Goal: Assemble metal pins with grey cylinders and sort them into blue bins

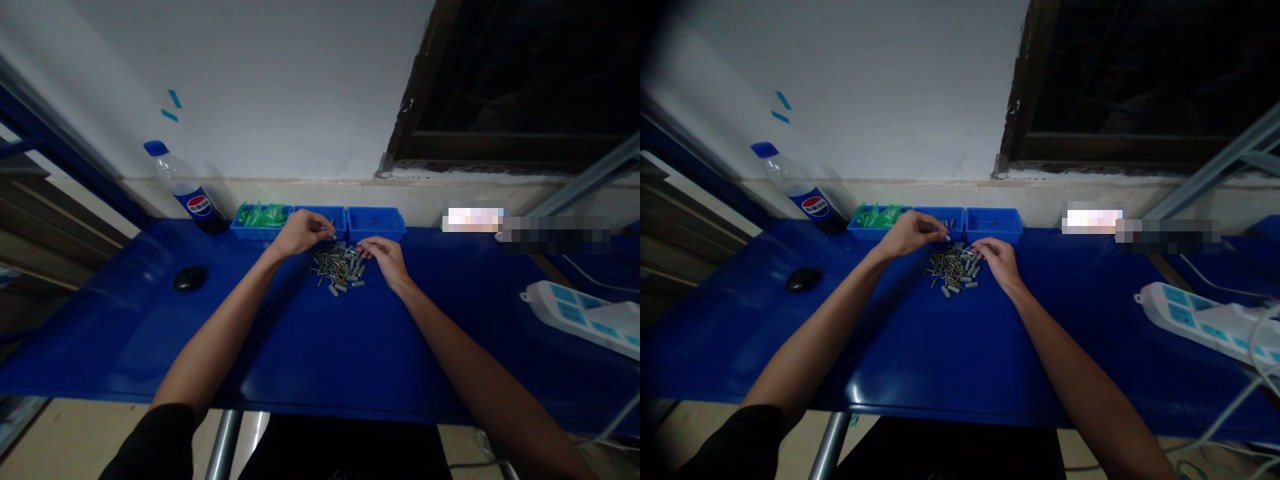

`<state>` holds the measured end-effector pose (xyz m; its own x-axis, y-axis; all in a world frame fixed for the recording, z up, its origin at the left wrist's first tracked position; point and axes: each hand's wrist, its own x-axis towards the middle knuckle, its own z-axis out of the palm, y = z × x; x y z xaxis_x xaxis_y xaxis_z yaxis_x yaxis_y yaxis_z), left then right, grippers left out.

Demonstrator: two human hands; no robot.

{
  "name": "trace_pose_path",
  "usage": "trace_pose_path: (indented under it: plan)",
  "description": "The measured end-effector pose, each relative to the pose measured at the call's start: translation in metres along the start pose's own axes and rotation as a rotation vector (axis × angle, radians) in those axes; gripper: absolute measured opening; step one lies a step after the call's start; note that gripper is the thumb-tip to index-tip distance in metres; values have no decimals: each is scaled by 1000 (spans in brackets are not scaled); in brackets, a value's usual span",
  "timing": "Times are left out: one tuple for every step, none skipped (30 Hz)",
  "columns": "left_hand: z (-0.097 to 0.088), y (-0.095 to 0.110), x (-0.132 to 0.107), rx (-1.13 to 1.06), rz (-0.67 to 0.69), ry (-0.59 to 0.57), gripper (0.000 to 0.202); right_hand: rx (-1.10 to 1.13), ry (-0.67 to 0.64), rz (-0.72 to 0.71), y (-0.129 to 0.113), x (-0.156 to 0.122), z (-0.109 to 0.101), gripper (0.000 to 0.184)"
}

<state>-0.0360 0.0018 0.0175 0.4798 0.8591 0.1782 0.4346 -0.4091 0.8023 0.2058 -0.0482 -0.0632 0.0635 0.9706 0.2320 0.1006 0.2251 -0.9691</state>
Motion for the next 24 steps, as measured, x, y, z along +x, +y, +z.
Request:
trace_pose_path:
  plan:
    - [0,-2,1,-2,-7,63,24,2,-1,0,0,0,0,22]
    - [1,-3,1,-7,-5,111,26,5,-2,-1,0,0,0,22]
    - [1,-4,1,-9,6,143,26,7,-2,-1,1,0,0,22]
    - [1,-5,1,1,26,161,27,10,-3,-1,0,0,0,22]
    - [1,-4,1,30,52,171,27,11,-3,0,0,0,0,22]
    - [0,-3,1,79,78,174,27,12,-5,0,0,0,0,22]
    - [-1,-1,0,143,105,171,27,13,-6,0,0,0,0,23]
    - [-1,2,0,209,132,160,26,16,-6,0,-1,0,0,23]
    - [-2,5,-1,266,159,133,26,20,-4,0,-1,0,0,23]
    - [-2,9,-2,310,186,77,25,23,-2,-1,-1,0,0,23]
    - [-2,13,-4,330,212,-9,24,24,-1,-1,-1,0,0,23]
    - [0,17,-5,333,232,-138,22,23,0,-2,-1,0,0,24]
    - [1,21,-7,332,240,-291,20,19,-2,-2,-1,0,0,24]
    - [4,24,-9,328,229,-432,19,13,-5,-1,-1,0,0,24]
    - [7,26,-11,321,192,-562,19,9,-8,-1,-1,0,0,24]
    - [11,28,-13,319,150,-646,20,7,-11,-1,-1,0,0,24]
    - [15,30,-14,325,122,-690,21,8,-12,-2,-1,0,0,23]
    - [18,31,-15,342,105,-716,22,12,-12,-3,-1,0,0,23]
    - [21,32,-16,368,93,-730,24,18,-13,-5,-1,0,0,22]
    - [24,32,-17,399,84,-737,24,23,-13,-5,-2,0,0,21]
    - [26,33,-17,435,73,-743,25,27,-15,-4,-2,0,0,20]
    - [28,34,-17,470,59,-749,24,29,-17,-2,-2,0,0,19]
    - [29,35,-17,504,43,-752,23,28,-18,0,-2,0,0,20]
    - [30,36,-16,532,30,-757,22,25,-18,1,-2,0,0,20]
